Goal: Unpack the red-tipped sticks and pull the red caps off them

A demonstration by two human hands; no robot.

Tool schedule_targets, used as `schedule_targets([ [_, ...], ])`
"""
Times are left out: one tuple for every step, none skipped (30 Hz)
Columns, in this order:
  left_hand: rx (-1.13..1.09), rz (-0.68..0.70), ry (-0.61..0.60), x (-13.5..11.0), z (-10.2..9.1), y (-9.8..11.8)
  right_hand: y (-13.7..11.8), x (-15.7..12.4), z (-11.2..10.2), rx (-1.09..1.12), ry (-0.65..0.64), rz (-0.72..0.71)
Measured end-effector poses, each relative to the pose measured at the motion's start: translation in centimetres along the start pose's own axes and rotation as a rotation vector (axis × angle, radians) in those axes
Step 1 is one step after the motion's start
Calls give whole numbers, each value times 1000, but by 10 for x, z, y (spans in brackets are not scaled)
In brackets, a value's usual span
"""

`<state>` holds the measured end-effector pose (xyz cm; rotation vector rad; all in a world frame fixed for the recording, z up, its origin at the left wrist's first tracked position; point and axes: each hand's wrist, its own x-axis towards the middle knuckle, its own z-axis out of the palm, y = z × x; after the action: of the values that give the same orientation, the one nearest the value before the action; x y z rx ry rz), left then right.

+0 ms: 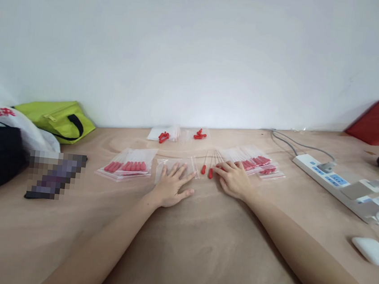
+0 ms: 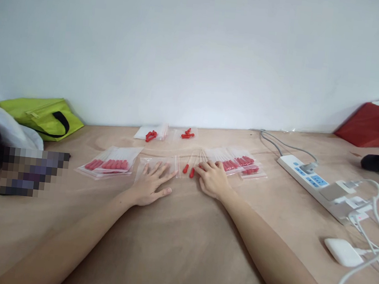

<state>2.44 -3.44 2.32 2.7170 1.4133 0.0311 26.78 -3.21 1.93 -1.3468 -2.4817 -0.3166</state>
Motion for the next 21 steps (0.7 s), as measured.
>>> schedule_targets([
  [25,-26,61,0,1,1,-2,0,-1,-5,14,16],
  [49,-66,126,0,2,1,-3,0,-1,-4,34,36],
  [71,-116,186,0,3,-1,-5,0,-1,2,58,57],
  [85,-168,232,2,5,-3,-6,0,0,13,83,73],
  [92,-216,257,3,6,-6,-8,-1,2,27,106,79],
  [89,-254,261,5,7,-10,-9,-1,4,43,127,76],
  [80,-282,246,7,7,-15,-11,-1,6,61,143,63],
  [67,-303,216,9,7,-19,-12,0,8,79,157,46],
  [57,-317,181,10,6,-22,-14,0,10,96,168,30],
  [56,-326,152,11,5,-23,-15,0,11,112,180,17],
  [65,-334,137,11,2,-23,-16,0,12,125,192,9],
  [82,-341,136,10,0,-22,-17,0,13,134,202,2],
  [104,-349,147,9,-3,-19,-17,0,14,141,210,-4],
  [126,-362,163,8,-6,-16,-17,0,14,146,217,-9],
  [143,-376,181,6,-8,-14,-17,0,14,151,219,-13],
  [150,-390,194,6,-10,-12,-17,-1,15,154,220,-14],
  [143,-404,206,6,-11,-12,-16,-1,15,158,221,-13],
  [128,-417,222,6,-11,-13,-16,-1,15,161,223,-9],
  [106,-430,243,7,-11,-16,-16,-1,15,164,227,-7],
  [79,-438,264,8,-11,-19,-15,-2,15,167,230,-7],
  [47,-440,275,8,-11,-23,-15,-2,15,169,232,-8],
])
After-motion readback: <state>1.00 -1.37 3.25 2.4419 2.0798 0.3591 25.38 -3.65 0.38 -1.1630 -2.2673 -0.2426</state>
